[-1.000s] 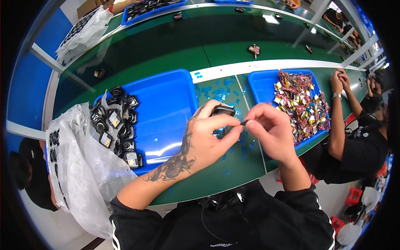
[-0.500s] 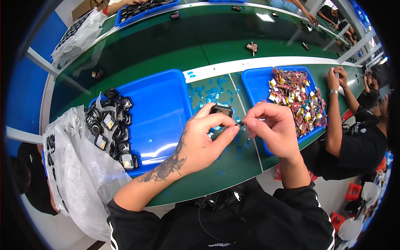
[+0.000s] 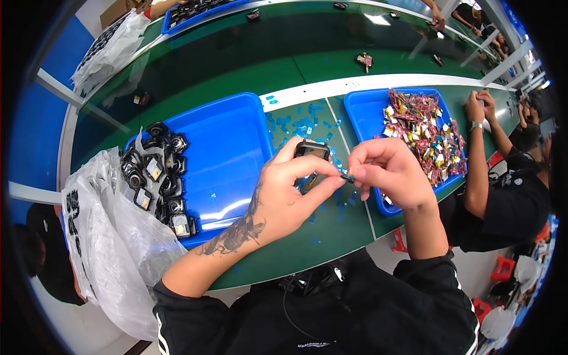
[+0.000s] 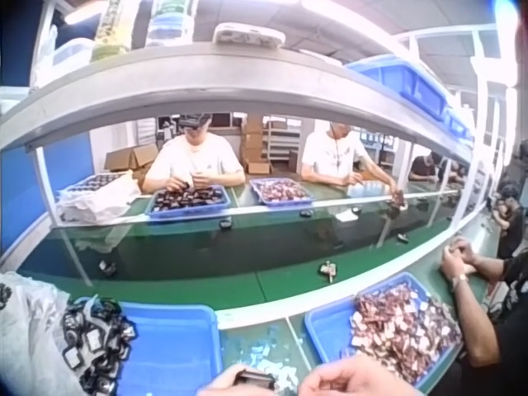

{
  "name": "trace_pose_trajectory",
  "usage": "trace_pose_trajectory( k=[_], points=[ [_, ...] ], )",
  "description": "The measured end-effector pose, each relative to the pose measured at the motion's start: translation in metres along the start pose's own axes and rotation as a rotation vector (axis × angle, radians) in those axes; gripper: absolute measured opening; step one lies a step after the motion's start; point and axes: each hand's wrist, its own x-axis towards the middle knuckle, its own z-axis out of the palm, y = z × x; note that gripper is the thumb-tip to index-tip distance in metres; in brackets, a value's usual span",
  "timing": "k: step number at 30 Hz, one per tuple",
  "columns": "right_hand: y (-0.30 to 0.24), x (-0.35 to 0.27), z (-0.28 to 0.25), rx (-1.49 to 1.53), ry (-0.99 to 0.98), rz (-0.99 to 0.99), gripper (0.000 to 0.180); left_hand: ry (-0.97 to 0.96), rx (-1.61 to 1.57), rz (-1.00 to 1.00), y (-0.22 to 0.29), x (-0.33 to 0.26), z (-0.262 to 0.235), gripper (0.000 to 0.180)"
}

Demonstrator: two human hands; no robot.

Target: Assembling small electronic components, including batteries and sensors, on a production line.

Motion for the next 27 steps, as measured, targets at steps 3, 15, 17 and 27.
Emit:
trace_pose_trajectory(
  k=[3,15,17,27],
  points=[
    [0.011,0.005,0.000,0.179,-0.009,0.027,0.013,0.088,0.120,0.118,-0.004,-0.002,0.003,0.015],
    [0.028,0.022,0.012,-0.079,0.249,-0.128,0.015,0.258,0.411,0.404,-0.004,-0.003,0.007,0.019],
    [0.033,0.025,0.011,-0.603,0.446,-0.284,0.014,0.252,0.356,0.357,-0.001,-0.002,0.007,0.018],
    [0.026,0.007,0.024,-0.719,0.382,-0.403,0.014,0.275,-0.369,-0.304,-0.017,-0.005,0.014,0.009]
  ],
)
